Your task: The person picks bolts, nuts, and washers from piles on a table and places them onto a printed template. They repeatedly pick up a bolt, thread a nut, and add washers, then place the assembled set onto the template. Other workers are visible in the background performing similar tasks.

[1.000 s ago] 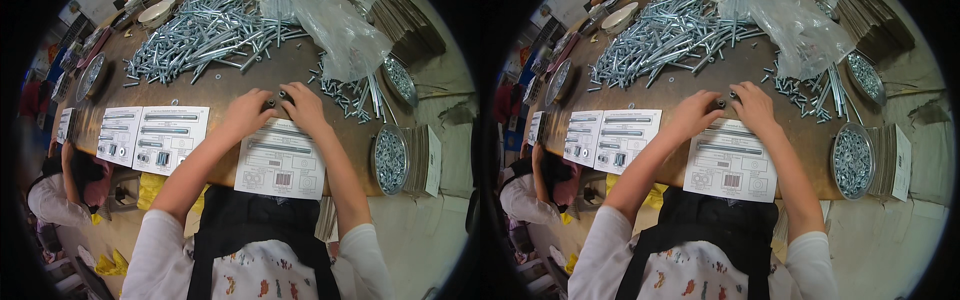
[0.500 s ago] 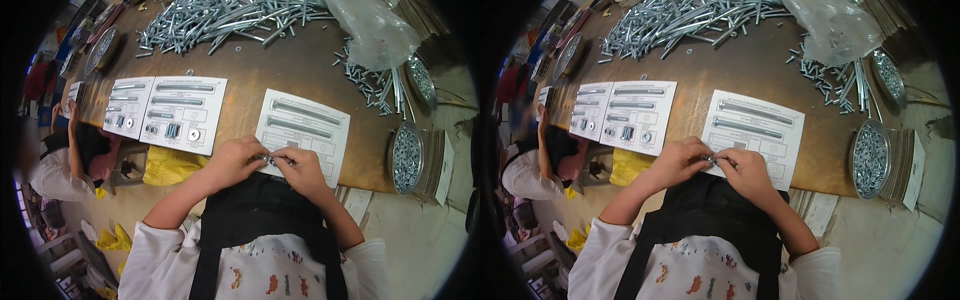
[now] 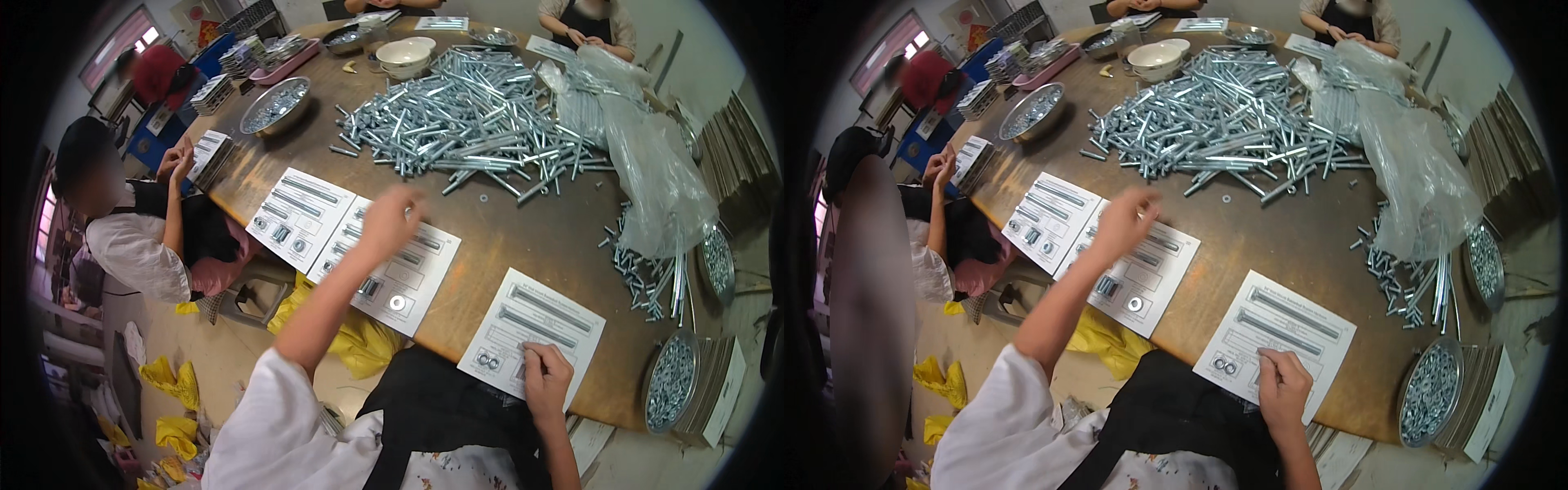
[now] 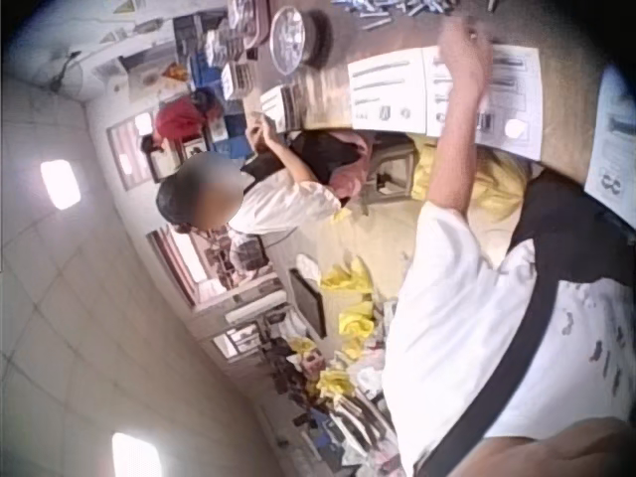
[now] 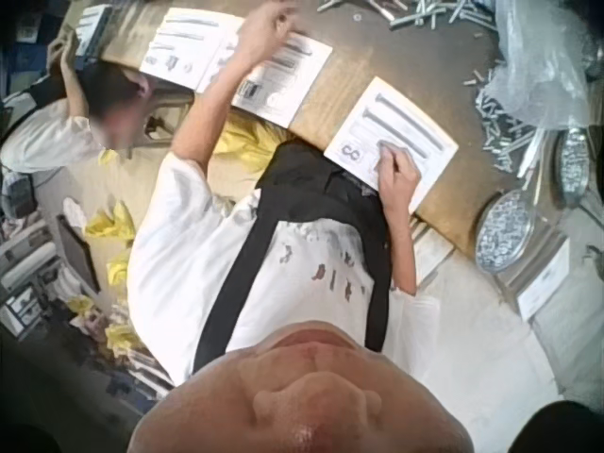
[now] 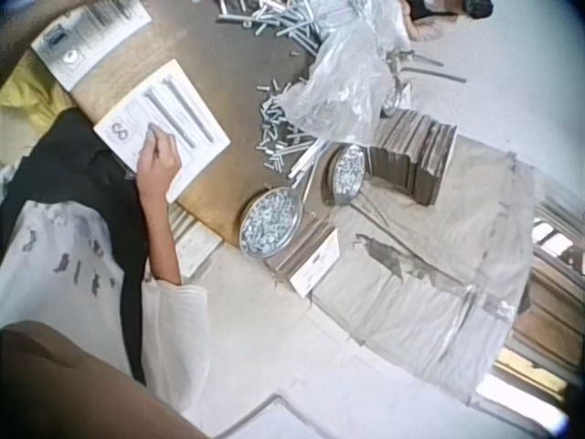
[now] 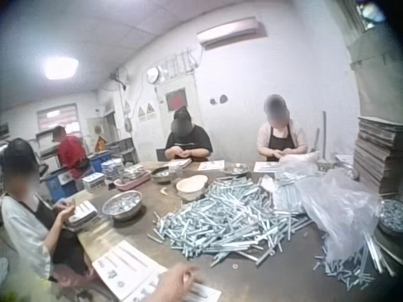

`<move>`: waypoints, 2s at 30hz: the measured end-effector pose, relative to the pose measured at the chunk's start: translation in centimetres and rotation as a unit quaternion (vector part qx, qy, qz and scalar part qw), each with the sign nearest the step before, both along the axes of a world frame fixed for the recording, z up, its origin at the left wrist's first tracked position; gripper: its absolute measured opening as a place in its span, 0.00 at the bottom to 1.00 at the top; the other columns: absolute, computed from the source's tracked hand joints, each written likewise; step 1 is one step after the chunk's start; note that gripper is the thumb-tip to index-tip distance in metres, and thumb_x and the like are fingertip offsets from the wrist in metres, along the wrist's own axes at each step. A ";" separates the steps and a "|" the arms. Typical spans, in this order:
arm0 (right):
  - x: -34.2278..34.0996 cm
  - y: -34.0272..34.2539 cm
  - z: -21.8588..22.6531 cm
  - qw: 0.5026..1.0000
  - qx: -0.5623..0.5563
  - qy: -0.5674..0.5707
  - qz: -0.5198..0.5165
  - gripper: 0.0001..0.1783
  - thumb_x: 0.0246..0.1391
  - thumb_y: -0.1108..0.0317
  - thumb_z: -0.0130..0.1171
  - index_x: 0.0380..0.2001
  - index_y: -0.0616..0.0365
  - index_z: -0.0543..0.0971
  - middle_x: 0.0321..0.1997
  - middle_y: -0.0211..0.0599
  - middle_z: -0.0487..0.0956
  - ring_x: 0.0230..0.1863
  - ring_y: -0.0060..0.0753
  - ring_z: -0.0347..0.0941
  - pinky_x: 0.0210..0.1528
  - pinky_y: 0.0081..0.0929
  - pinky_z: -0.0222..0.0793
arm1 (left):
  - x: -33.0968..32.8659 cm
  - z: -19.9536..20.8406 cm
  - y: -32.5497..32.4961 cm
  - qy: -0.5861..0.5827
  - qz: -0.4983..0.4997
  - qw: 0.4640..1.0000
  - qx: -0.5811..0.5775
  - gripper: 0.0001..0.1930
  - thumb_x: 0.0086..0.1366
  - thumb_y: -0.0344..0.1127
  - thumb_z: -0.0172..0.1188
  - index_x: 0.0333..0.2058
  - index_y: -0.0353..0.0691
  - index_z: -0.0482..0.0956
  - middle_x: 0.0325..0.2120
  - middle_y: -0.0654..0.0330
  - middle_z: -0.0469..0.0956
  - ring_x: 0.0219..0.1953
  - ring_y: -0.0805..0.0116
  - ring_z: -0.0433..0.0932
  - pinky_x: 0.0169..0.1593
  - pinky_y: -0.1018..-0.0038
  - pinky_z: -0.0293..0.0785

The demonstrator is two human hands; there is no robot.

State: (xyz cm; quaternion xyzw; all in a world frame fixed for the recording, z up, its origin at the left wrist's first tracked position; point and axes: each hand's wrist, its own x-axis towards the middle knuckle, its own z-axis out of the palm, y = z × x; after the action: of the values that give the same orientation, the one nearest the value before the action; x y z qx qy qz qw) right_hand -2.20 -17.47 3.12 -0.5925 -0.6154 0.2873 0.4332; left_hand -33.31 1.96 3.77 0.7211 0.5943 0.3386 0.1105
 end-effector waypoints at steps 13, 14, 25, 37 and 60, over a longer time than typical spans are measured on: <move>3.2 0.5 0.0 0.998 -0.019 0.013 -0.056 0.08 0.56 0.75 0.61 0.37 0.66 0.84 0.23 0.37 0.79 0.23 0.21 0.72 0.28 0.20 0.67 | -3.8 -0.1 8.1 -0.194 0.108 0.973 -0.063 0.08 0.60 0.32 0.62 0.34 0.31 0.80 0.23 0.56 0.81 0.27 0.68 0.82 0.30 0.72 0.77; 3.3 0.7 0.1 0.996 -0.053 0.059 -0.051 0.08 0.57 0.74 0.61 0.38 0.67 0.84 0.25 0.37 0.81 0.24 0.21 0.73 0.29 0.19 0.68 | -3.0 0.3 6.8 -0.303 0.068 0.946 -0.090 0.08 0.62 0.31 0.62 0.35 0.30 0.79 0.25 0.56 0.81 0.28 0.70 0.81 0.29 0.76 0.76; -0.8 1.6 0.2 0.938 -0.131 0.318 0.040 0.13 0.68 0.69 0.51 0.47 0.67 0.78 0.41 0.36 0.82 0.44 0.22 0.76 0.46 0.23 0.73 | 15.0 -0.8 -15.9 -0.450 -0.272 0.795 -0.305 0.04 0.69 0.25 0.58 0.41 0.36 0.74 0.34 0.65 0.80 0.38 0.76 0.79 0.45 0.78 0.74; -0.4 2.0 1.7 0.940 0.068 -0.326 0.081 0.08 0.46 0.67 0.68 0.29 0.56 0.79 0.31 0.33 0.74 0.33 0.39 0.73 0.32 0.35 0.69 | 9.2 -0.4 -13.2 -0.154 -0.155 0.938 -0.270 0.08 0.66 0.29 0.61 0.41 0.32 0.80 0.26 0.60 0.82 0.26 0.76 0.78 0.32 0.77 0.74; 2.3 1.4 -4.3 0.956 0.150 -0.250 0.045 0.07 0.44 0.70 0.67 0.30 0.54 0.82 0.30 0.31 0.77 0.34 0.37 0.76 0.35 0.33 0.72 | 10.5 -3.4 -12.5 -0.049 -0.243 0.947 -0.203 0.12 0.58 0.34 0.67 0.41 0.39 0.82 0.31 0.52 0.80 0.33 0.53 0.80 0.38 0.63 0.75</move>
State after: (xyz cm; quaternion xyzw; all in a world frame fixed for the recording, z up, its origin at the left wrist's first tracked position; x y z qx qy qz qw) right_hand 0.05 -16.07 -1.19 -0.5458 -0.7657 0.0536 0.3360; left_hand -22.86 -10.49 0.42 0.7885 0.4510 0.2086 0.3623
